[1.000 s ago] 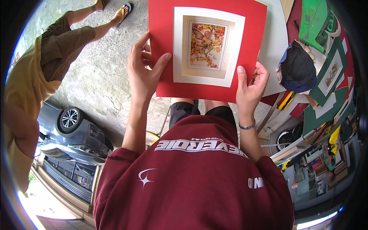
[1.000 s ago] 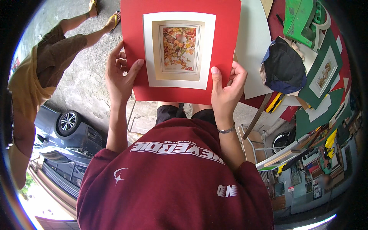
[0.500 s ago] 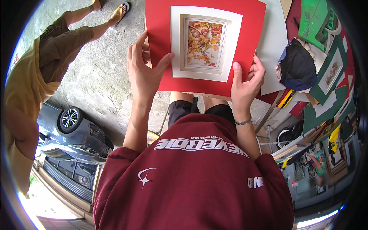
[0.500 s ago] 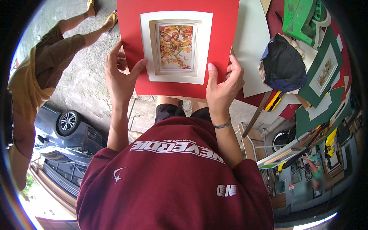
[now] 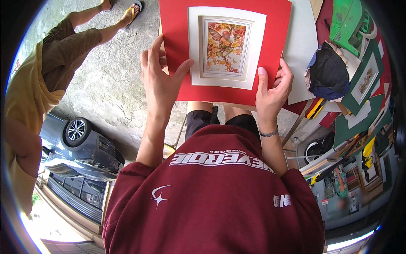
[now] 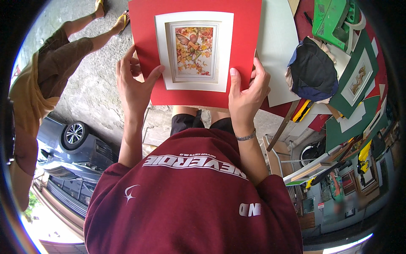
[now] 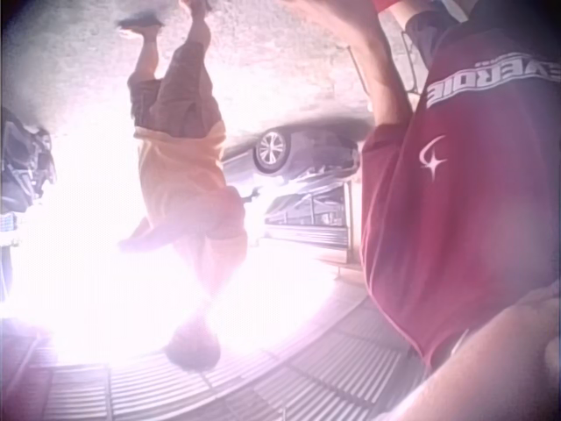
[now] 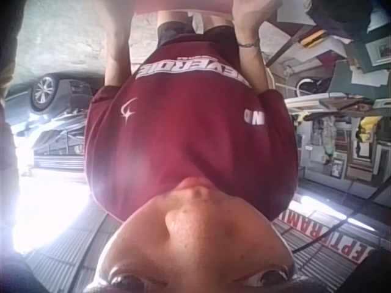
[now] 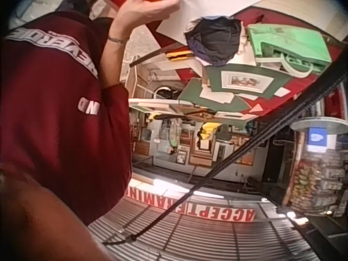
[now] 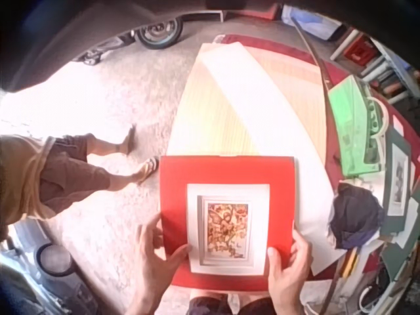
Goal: The person cleans a small printed image with a cloth, places it into a white mat, and then into a red mat. They flip the assembly to apply tape to the back, then flip it back to wipe the front. The person carries the matted artwork to a table where another person is working on a similar frame.
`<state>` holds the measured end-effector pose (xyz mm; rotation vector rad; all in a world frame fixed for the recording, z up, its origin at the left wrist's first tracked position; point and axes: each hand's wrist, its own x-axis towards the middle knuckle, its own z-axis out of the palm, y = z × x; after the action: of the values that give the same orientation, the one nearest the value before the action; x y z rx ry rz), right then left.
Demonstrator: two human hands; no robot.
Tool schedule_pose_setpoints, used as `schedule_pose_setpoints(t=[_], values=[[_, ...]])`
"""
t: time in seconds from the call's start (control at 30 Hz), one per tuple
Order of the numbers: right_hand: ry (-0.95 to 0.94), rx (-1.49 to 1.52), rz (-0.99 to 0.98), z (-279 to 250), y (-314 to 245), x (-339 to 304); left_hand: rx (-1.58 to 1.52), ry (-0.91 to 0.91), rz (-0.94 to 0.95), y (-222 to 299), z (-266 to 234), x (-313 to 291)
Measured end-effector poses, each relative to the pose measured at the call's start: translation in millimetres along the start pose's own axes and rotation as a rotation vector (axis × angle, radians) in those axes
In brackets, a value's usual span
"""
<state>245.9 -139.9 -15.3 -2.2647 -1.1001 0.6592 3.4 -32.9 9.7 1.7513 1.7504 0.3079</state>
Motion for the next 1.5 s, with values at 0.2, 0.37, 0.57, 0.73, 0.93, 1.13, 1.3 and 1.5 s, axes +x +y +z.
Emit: schedule_pose_setpoints(t=[0.2, 0.37, 0.57, 0.73, 0.93, 1.13, 1.3, 1.5], values=[[0.002, -0.028, -0.023, -0.2, 0.9, -1.1, -0.004, -0.001, -0.007, 0.7, 0.9, -0.9], [-0.007, -0.046, -0.016, -1.1, -1.0, -1.3, 0.020, -0.002, -0.023, 0.2, 3.4, -2.3], [-0.004, -0.082, -0.002, -0.8, -5.8, -1.3, 0.273, -0.043, 0.371, 2.6, 10.8, 0.5], [0.026, -0.093, -0.096, 2.5, -9.7, -0.4, 0.330, -0.227, 0.459, 3.7, 14.4, 15.0], [0.064, -0.049, -0.100, 10.1, -4.5, -8.7, 0.309, -0.230, 0.481, 4.1, 14.0, 17.0], [0.065, -0.117, -0.133, 12.4, -5.1, -5.5, 0.303, -0.222, 0.475, 4.4, 13.8, 16.7], [0.046, -0.105, -0.148, 8.3, -1.0, -4.6, 0.330, -0.229, 0.466, 4.1, 13.6, 15.4], [0.019, -0.106, -0.141, 5.2, 0.5, -2.8, 0.346, -0.219, 0.465, 3.1, 14.8, 13.7]])
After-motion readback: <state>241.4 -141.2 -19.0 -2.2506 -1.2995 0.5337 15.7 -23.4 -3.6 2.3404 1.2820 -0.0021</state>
